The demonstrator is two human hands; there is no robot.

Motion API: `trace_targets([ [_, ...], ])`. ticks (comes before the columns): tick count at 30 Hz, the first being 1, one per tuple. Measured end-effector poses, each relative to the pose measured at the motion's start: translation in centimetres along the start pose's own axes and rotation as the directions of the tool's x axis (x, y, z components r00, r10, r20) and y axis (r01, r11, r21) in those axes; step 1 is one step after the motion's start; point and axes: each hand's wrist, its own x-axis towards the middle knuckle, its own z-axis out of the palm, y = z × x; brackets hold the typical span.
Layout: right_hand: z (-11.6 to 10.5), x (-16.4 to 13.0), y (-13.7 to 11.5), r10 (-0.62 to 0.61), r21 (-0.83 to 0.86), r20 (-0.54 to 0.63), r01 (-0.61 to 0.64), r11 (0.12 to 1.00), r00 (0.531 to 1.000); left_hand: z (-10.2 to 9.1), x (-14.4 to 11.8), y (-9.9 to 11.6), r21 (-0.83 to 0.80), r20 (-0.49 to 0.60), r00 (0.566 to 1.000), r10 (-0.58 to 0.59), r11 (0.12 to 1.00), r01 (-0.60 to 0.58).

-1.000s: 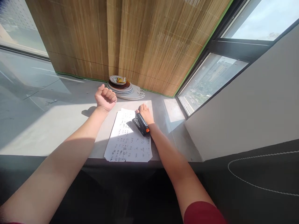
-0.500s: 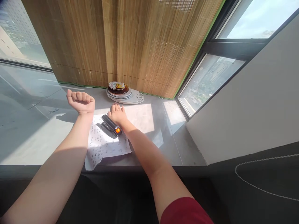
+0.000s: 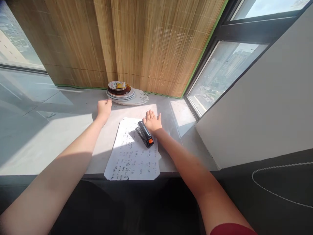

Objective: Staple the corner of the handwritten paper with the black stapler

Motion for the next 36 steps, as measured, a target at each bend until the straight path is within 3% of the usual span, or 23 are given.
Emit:
trace_targets([
  [2, 0.2, -0.2, 0.8, 0.03, 0.029, -0.004, -0.03, 0.999, 1.0, 0.7, -0.2, -0.9, 0.416, -0.084, 0.979, 0.184, 0.9, -0.133],
  [4, 0.4, -0.1, 0.9, 0.034, 0.044, -0.029, -0.033, 0.998, 0.999, 1.0, -0.5, -1.4, 0.671, -0.034, 0.954, 0.298, 0.714, -0.199],
  [6, 0.5, 0.0, 0.6, 0.011, 0.051, -0.068, -0.008, 0.999, 0.998, 1.0, -0.7, -1.7, 0.783, 0.057, 0.958, 0.283, 0.583, -0.219],
  [9, 0.6, 0.1, 0.3, -0.04, 0.079, -0.13, 0.051, 0.996, 0.991, 1.0, -0.7, -1.7, 0.851, 0.121, 0.962, 0.246, 0.473, -0.228],
  [14, -0.8, 0.3, 1.0, -0.068, 0.182, -0.307, 0.129, 0.975, 0.949, 0.8, -0.5, -1.7, 0.877, 0.106, 0.959, 0.264, 0.429, -0.215],
  [18, -3.4, -0.9, 2.1, -0.162, 0.397, -0.325, 0.29, 0.871, 0.932, 1.2, -0.9, -1.2, 0.836, 0.086, 0.907, 0.413, 0.465, -0.291],
  [19, -4.0, -1.4, 2.2, -0.213, 0.442, -0.295, 0.331, 0.834, 0.931, 1.5, -1.2, -1.0, 0.798, 0.123, 0.889, 0.441, 0.488, -0.353],
  [21, -4.9, -2.5, 2.0, -0.296, 0.495, -0.193, 0.353, 0.794, 0.936, 2.4, -2.1, -0.6, 0.67, 0.306, 0.846, 0.437, 0.533, -0.517],
  [24, -5.3, -3.7, 1.1, -0.376, 0.494, -0.021, 0.337, 0.801, 0.926, 3.9, -3.5, -0.6, 0.47, 0.646, 0.695, 0.316, 0.553, -0.688],
  [25, -5.3, -4.0, 0.9, -0.391, 0.484, -0.01, 0.346, 0.803, 0.92, 4.3, -3.9, -0.8, 0.438, 0.71, 0.647, 0.279, 0.544, -0.716],
  [27, -5.0, -4.1, 0.5, -0.401, 0.485, -0.061, 0.378, 0.789, 0.914, 4.9, -4.2, -1.1, 0.414, 0.766, 0.593, 0.248, 0.516, -0.75],
  [32, -4.4, -3.2, 0.9, -0.342, 0.62, -0.268, 0.433, 0.654, 0.901, 5.0, -4.0, -1.3, 0.412, 0.782, 0.568, 0.256, 0.471, -0.78],
  [36, -4.2, -2.3, 1.4, -0.258, 0.708, -0.291, 0.388, 0.589, 0.921, 5.0, -4.0, -1.2, 0.427, 0.776, 0.581, 0.245, 0.474, -0.77],
])
